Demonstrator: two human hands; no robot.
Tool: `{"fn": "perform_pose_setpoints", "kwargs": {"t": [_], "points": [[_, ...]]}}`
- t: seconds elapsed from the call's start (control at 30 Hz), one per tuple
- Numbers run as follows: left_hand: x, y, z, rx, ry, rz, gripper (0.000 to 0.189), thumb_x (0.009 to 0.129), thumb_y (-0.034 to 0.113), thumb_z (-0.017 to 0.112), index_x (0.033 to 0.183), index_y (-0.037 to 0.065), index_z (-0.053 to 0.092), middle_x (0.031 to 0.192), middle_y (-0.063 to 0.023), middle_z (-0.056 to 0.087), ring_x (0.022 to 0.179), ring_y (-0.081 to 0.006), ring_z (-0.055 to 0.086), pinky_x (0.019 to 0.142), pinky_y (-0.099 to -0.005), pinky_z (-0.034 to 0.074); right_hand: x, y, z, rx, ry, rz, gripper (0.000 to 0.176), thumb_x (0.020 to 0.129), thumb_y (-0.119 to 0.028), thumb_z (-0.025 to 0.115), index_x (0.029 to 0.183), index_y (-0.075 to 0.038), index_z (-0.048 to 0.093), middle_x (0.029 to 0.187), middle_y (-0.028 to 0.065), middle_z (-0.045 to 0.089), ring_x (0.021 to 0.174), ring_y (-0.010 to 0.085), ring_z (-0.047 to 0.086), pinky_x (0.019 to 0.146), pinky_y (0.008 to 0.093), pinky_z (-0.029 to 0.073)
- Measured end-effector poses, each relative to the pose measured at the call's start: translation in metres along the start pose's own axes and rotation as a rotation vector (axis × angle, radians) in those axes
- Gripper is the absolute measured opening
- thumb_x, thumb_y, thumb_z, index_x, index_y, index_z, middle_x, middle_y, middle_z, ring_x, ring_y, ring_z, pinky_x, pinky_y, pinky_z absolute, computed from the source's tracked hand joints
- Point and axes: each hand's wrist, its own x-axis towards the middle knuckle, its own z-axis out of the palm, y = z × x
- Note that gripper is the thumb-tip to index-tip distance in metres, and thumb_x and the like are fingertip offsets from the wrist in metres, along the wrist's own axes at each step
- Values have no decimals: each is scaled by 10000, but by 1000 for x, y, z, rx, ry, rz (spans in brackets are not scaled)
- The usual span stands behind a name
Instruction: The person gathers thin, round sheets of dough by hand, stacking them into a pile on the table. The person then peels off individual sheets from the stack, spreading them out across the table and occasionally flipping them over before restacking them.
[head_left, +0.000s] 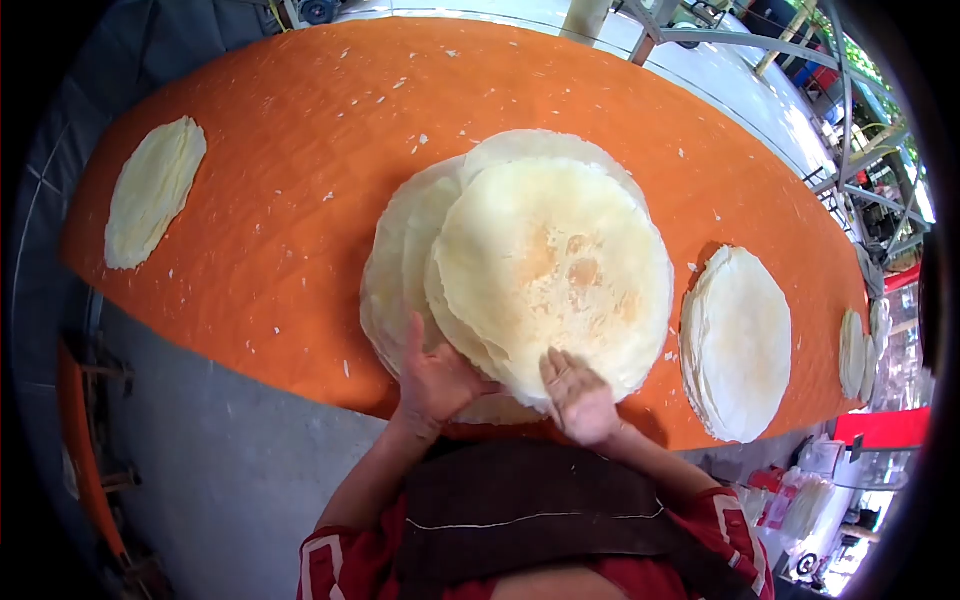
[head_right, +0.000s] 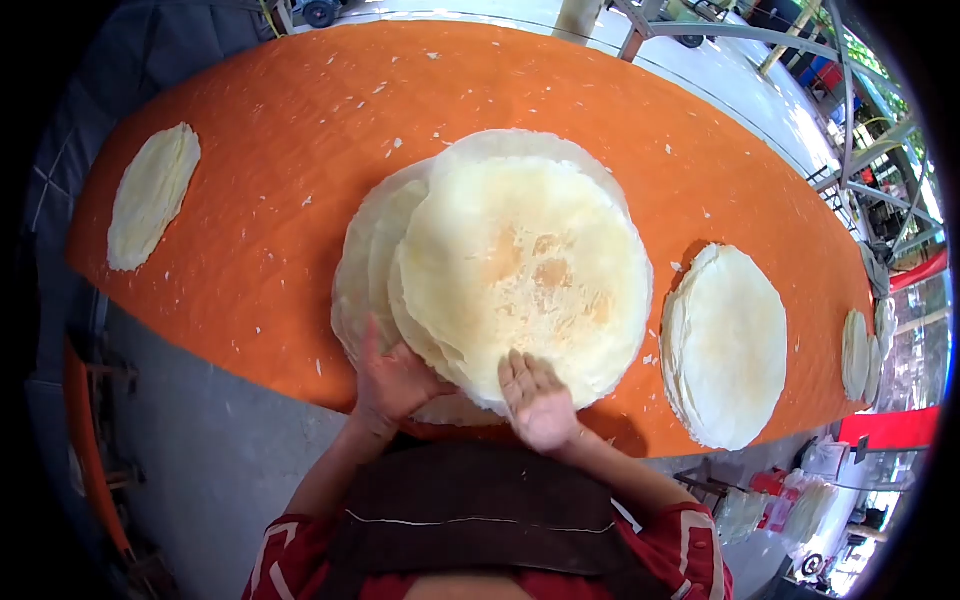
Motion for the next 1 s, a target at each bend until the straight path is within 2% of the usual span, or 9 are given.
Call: {"fn": "perform_pose_setpoints", "kwargs": {"t": [0.13,0.27,0.33,0.4,0.43,0.57,0.67,0.8,1.0], "points": [[6,-6,14,-5,-40,41,694,843,637,322,1364,179,296,1386,-112,333,1218,-338,365,937,-587,321,11,-3,-22,86,61,88,513,720,-164,586,1165,66,479,1178,277,487,1026,409,519,861,479,432],[22,-2,2,101,-74,38,609,875,535,388,1345,155,314,1308,-100,416,1226,-333,349,967,-586,294,37,71,-57,348,-21,312,142,743,-1,609,603,-21,597,612,123,588,493,184,536,451,309,430],[35,2,-17,113,174,99,510,876,416,436,1211,33,398,1278,-190,401,1191,-369,375,989,-573,286,65,121,-98,513,60,573,243,787,-164,647,594,-24,600,470,30,493,460,73,438,423,278,370],[50,5,-24,117,453,161,421,866,314,494,1108,-26,440,1213,-214,435,1142,-378,413,992,-552,300,98,149,-174,357,104,588,153,794,-149,642,815,-2,606,701,20,584,625,69,514,536,245,416],[58,6,-24,128,458,157,390,856,275,507,1077,-39,435,1186,-218,440,1118,-378,424,988,-546,309,109,170,-204,443,88,634,210,827,-86,604,1011,16,600,901,50,644,779,73,576,643,217,457],[80,13,-25,190,496,109,301,827,170,536,1001,-56,440,1076,-204,484,999,-345,494,938,-492,387,128,143,-244,-152,338,426,208,833,-106,596,974,47,601,749,85,635,719,142,602,618,252,463],[93,21,-38,342,528,15,243,807,123,543,961,-45,460,975,-173,532,898,-294,549,865,-423,459,125,136,-180,-452,179,194,114,629,65,549,705,0,604,731,117,614,666,254,592,577,358,468],[105,28,-31,758,576,-58,197,770,35,528,956,-26,502,870,-124,559,787,-243,564,761,-345,500,114,115,-36,-238,108,23,207,726,-229,619,747,-58,504,692,112,557,641,253,579,518,363,467],[116,10,-18,523,448,122,235,718,-67,507,913,62,483,882,-72,550,779,-172,554,721,-306,478,99,102,10,-148,146,42,248,649,-150,624,808,-1,505,747,113,539,716,243,568,579,354,476]]}}
